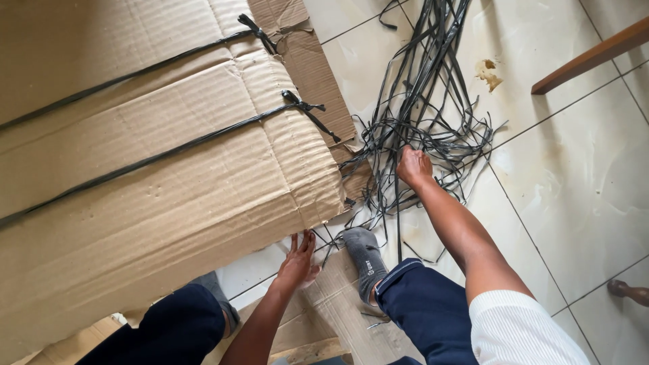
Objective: Packaging a wooden chair using cardboard sheets and plastic tie strips.
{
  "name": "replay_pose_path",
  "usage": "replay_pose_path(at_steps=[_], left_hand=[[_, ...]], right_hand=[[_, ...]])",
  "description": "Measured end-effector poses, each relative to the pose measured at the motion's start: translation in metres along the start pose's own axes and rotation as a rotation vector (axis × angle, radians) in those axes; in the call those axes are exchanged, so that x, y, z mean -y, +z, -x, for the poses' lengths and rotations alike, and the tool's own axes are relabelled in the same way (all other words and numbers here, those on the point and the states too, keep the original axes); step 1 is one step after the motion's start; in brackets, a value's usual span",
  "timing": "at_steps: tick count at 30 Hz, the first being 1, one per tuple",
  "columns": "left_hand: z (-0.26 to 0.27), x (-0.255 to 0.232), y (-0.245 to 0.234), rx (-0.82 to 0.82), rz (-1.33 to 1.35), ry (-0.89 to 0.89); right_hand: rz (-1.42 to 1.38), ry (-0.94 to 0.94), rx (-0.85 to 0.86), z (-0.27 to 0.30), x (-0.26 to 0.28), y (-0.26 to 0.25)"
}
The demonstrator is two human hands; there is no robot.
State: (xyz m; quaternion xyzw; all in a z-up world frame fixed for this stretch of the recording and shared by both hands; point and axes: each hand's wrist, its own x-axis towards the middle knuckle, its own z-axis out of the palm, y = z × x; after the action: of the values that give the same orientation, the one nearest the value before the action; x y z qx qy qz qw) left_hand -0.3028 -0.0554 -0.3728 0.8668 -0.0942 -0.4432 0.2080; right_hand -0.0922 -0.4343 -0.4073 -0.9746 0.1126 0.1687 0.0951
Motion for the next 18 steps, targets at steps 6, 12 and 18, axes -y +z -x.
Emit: replay_pose_path(at_steps=[6,12,18], left_hand=[[-0.005,0.005,0.002,-0.007,-0.012,0.006],[-0.01,0.013,0.009,-0.011,-0.037,0.011],[-0.022,0.027,0.02,-0.023,-0.012,0.05]], right_hand=[[0.026,0.031,0.189,0.023,0.018,-0.044],[0.276,-0.049,0.335,0.051,0.021,-0.094],[0.289,-0.495,0.521,0.088,0.04,-0.108]])
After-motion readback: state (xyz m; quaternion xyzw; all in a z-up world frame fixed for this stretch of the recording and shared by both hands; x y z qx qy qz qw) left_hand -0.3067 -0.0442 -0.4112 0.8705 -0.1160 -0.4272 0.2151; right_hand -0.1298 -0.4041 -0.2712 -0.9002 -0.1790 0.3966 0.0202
